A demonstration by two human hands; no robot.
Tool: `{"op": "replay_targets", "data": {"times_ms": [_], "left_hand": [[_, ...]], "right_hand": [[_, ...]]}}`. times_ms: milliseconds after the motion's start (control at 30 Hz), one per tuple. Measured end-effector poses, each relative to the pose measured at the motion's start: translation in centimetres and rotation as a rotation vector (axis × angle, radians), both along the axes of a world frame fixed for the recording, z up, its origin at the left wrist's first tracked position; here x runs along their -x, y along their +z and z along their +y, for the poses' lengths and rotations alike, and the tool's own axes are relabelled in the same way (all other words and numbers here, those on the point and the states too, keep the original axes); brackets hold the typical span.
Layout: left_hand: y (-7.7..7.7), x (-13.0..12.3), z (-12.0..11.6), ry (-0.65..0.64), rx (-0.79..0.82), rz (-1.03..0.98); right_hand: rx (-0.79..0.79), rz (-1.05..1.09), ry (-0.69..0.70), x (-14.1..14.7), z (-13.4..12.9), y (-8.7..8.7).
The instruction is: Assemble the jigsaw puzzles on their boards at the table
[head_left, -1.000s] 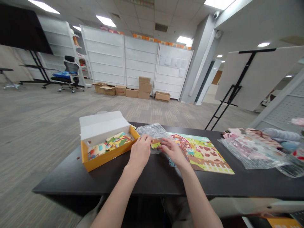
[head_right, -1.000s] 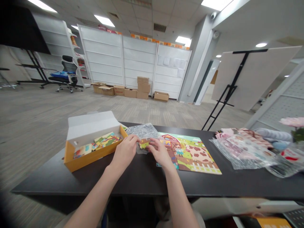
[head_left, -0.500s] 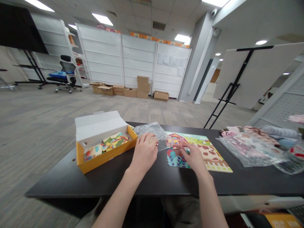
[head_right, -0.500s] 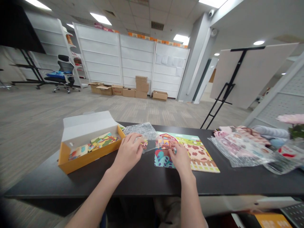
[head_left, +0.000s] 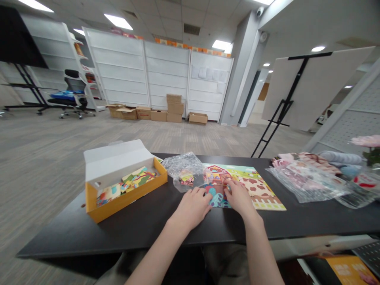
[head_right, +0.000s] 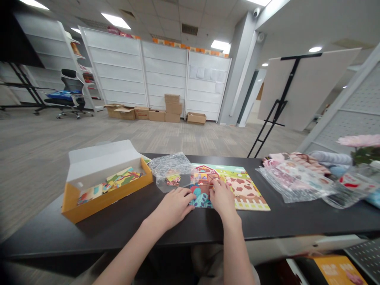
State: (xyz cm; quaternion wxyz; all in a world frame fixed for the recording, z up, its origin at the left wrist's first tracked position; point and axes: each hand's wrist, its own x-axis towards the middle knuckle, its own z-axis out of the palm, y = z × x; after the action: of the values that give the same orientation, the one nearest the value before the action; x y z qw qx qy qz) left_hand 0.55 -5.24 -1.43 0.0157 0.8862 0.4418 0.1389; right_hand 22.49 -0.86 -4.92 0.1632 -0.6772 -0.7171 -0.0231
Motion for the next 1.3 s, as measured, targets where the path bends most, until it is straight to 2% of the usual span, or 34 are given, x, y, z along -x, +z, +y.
{"op": "replay_targets", "data": {"times_ms": [300,533,733,933,1100,1167,1300], "left_hand": [[0.3,0.4,0.7,-0.06,0.062,-0.013],[1.2,-0.3,0.0,-0.185,0.07,-0.022],[1.4,-0.9,-0.6,-0.239,0.084,-0.02],[1.4,-1.2,-1.2,-0.238,0.038,0.028],[0.6,-1.5,-1.2,-0.225,-0.01,0.051],[0.2,-1.5,-0.9,-0.189,-0.032,0.039],[-0.1,-1.3,0.1,-0.022,-0.023,-0.037]], "right_hand": [[0.08,0.032,-0.007,-0.2,-0.2,0.9],[0.112,0.065,-0.039,-1.3,-0.9,1.4],[0.096,0.074,0.019,-1.9,-1.6,1.3],[0.065,0.063,0.033,-1.9,-1.7,1.0],[0.069,0.081,0.042,-1.8,-1.5,1.1],[0.063,0.127,0.106,-1.6,-1.4,1.1],[0.058,0.198,0.242,-0.8,-1.4,1.0]]}}
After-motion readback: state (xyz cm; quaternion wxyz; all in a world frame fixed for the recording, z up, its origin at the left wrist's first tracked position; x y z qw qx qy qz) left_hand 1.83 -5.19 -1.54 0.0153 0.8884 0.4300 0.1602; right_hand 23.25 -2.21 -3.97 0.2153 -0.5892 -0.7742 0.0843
